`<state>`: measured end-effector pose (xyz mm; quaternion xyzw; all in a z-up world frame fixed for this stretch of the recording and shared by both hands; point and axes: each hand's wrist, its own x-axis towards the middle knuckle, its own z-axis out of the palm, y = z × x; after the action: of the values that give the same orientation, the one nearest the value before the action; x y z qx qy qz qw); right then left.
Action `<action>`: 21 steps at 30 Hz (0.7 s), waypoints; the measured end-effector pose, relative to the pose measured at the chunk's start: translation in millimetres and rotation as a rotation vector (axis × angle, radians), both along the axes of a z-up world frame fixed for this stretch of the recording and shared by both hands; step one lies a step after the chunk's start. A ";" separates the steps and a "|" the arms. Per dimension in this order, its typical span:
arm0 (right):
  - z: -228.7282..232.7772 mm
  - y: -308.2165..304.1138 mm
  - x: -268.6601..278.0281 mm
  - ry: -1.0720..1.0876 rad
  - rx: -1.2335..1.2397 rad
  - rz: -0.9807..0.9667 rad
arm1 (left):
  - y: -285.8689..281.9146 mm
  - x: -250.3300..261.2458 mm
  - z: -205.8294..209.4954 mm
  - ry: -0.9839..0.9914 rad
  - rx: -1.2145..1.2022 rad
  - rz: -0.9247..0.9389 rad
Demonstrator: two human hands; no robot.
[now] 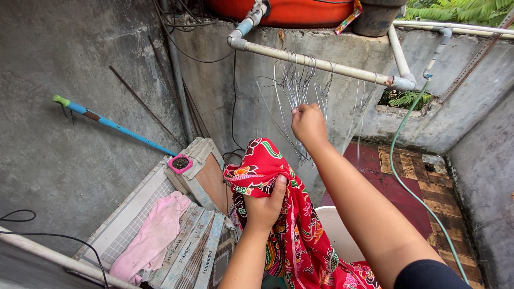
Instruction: The person removes wet clothes from a bucket one at a time, wrings them out by hand, and hangs each item on a wire hanger or a circular drying rack on a balcony.
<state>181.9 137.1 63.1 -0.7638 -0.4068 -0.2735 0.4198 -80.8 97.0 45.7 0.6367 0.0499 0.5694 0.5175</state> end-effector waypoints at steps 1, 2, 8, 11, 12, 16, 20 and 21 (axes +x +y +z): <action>4.3 -3.2 -4.6 0.136 -0.015 0.027 | 0.6 0.5 -0.5 -0.003 0.000 -0.001; 8.7 -7.3 -8.2 0.272 -0.031 0.055 | 1.1 1.3 -1.0 -0.007 0.000 -0.003; 17.0 -15.3 -11.2 0.554 -0.064 0.187 | -1.3 4.9 -1.2 -0.022 0.006 -0.038; 14.4 -18.9 -6.3 0.394 -0.106 0.154 | -3.2 4.4 -0.9 -0.019 -0.004 -0.051; 15.0 -20.6 -6.0 0.285 -0.122 0.121 | -3.6 4.4 -0.6 -0.016 -0.001 -0.050; 17.2 -24.1 -13.3 0.557 -0.206 0.125 | -4.1 2.9 -0.2 -0.015 -0.004 -0.052; 15.1 -13.7 -12.2 0.417 -0.191 0.171 | -2.5 2.6 1.5 -0.021 0.026 -0.034; 12.9 -10.7 -11.7 0.366 -0.191 0.173 | -1.8 2.5 2.0 -0.021 0.043 -0.024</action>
<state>170.2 126.3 76.1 -0.7993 -0.4118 -0.0535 0.4344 -78.3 95.2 47.8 0.6424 0.0245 0.5707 0.5109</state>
